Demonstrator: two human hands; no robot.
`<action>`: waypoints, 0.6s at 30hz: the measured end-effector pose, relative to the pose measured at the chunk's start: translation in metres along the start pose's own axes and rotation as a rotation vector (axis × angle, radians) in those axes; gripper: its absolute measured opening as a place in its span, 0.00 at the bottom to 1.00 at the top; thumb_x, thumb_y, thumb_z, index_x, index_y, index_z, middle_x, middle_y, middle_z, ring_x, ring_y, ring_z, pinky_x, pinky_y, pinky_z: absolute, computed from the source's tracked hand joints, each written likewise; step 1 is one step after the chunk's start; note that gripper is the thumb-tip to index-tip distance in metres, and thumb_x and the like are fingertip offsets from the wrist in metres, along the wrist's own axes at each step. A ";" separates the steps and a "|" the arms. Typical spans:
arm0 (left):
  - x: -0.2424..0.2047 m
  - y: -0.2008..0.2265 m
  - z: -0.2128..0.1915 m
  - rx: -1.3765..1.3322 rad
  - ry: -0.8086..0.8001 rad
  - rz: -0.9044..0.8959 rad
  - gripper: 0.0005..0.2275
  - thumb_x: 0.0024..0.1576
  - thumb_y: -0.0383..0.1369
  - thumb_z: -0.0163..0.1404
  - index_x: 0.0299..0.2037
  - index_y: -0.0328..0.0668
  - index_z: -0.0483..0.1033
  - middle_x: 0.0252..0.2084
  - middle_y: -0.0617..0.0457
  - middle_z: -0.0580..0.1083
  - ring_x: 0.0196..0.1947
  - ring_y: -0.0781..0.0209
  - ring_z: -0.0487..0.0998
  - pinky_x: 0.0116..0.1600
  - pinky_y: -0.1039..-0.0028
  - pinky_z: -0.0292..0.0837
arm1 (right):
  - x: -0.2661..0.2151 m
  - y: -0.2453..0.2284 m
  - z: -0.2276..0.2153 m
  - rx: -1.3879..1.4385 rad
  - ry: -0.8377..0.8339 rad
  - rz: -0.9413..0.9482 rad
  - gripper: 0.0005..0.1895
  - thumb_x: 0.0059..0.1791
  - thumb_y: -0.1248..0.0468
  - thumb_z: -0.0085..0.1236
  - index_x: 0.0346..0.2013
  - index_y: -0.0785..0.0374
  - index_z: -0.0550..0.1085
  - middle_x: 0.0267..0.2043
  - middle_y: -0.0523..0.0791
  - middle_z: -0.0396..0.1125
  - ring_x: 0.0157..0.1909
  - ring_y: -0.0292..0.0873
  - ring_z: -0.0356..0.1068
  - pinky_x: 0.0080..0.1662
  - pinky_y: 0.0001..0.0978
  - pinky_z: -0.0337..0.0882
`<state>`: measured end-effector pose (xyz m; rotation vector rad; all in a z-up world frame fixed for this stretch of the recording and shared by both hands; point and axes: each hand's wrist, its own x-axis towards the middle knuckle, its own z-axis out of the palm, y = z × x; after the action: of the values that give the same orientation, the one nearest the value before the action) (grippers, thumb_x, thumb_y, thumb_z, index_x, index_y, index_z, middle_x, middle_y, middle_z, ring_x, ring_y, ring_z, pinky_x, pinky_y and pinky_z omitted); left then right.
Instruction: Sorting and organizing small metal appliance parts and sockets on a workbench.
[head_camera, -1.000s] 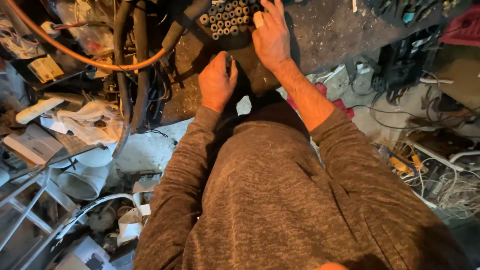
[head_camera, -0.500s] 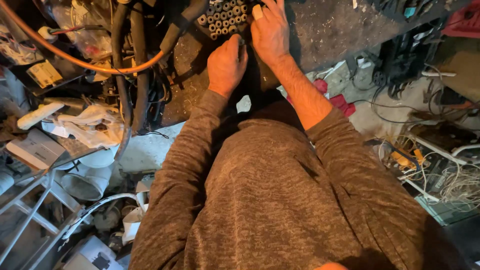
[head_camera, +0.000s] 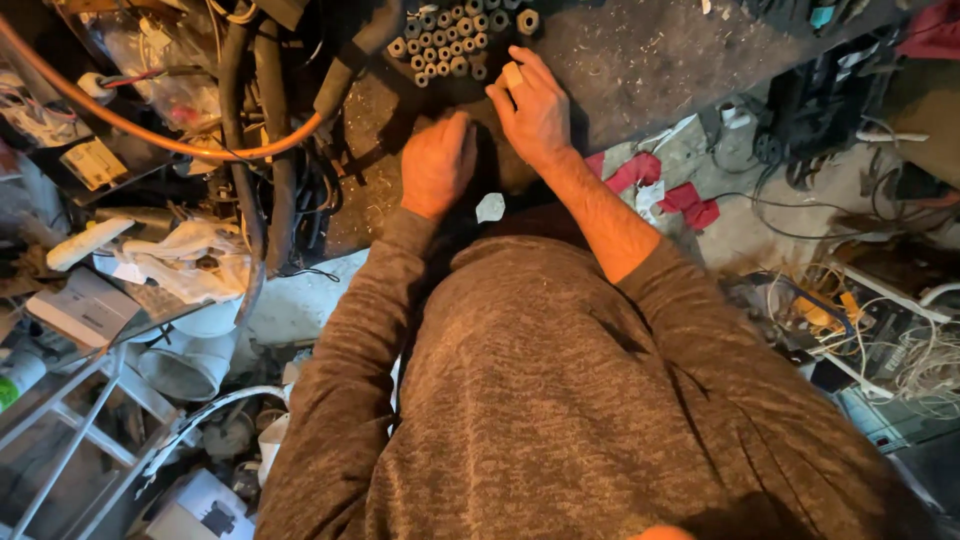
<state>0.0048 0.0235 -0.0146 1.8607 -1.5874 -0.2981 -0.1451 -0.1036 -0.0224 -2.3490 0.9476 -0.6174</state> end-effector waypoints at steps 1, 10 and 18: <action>-0.006 0.000 0.000 -0.022 -0.030 -0.001 0.07 0.61 0.30 0.56 0.45 0.40 0.73 0.30 0.46 0.73 0.29 0.46 0.75 0.33 0.58 0.69 | 0.003 0.001 0.005 -0.020 -0.003 0.005 0.10 0.52 0.68 0.67 0.41 0.68 0.73 0.49 0.56 0.71 0.61 0.62 0.70 0.61 0.48 0.72; -0.003 0.014 -0.012 -0.081 -0.060 -0.015 0.07 0.59 0.30 0.57 0.43 0.39 0.72 0.29 0.46 0.72 0.29 0.43 0.75 0.35 0.56 0.70 | 0.015 -0.007 0.010 -0.014 0.049 -0.069 0.09 0.50 0.72 0.63 0.40 0.69 0.71 0.48 0.57 0.71 0.56 0.63 0.71 0.55 0.48 0.75; 0.057 0.045 -0.015 -0.129 -0.030 0.040 0.07 0.59 0.28 0.57 0.44 0.39 0.74 0.32 0.45 0.72 0.32 0.44 0.76 0.36 0.57 0.70 | 0.006 0.006 0.001 0.023 0.102 -0.079 0.09 0.48 0.71 0.61 0.41 0.67 0.72 0.47 0.57 0.71 0.53 0.62 0.71 0.53 0.47 0.75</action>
<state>-0.0088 -0.0272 0.0386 1.7318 -1.5850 -0.4029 -0.1437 -0.1118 -0.0253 -2.3626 0.8901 -0.7811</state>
